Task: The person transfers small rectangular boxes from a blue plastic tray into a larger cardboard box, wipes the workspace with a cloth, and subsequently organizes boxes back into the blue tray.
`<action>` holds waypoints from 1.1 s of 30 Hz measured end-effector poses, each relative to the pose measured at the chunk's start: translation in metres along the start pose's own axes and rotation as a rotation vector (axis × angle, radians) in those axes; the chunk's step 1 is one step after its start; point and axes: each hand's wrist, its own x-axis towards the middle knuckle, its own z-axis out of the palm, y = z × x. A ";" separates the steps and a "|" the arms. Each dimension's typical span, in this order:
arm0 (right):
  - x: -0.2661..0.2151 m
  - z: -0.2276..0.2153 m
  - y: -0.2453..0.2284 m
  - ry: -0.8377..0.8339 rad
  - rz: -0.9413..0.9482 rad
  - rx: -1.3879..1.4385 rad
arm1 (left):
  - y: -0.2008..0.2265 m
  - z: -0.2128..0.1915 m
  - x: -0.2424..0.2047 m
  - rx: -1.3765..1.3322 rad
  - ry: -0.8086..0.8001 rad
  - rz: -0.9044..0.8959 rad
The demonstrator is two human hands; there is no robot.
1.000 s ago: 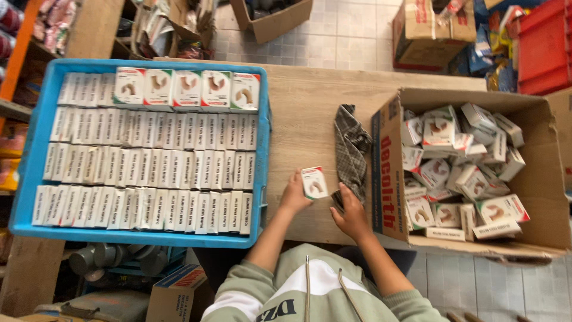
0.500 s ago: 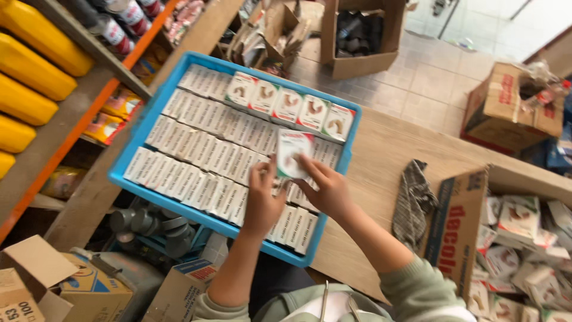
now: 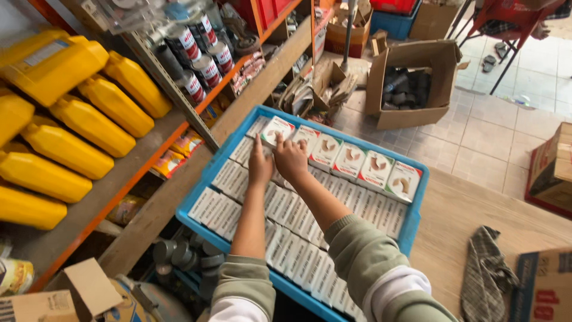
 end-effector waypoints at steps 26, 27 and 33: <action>-0.100 -0.209 0.076 -0.764 0.053 0.195 | 0.022 0.030 -0.016 0.567 -0.137 0.371; -0.121 -0.222 0.082 -0.730 0.065 0.221 | 0.019 0.033 -0.017 0.582 -0.087 0.423; -0.235 -0.310 0.146 -0.128 0.354 0.273 | 0.134 0.018 -0.093 0.439 -0.181 0.655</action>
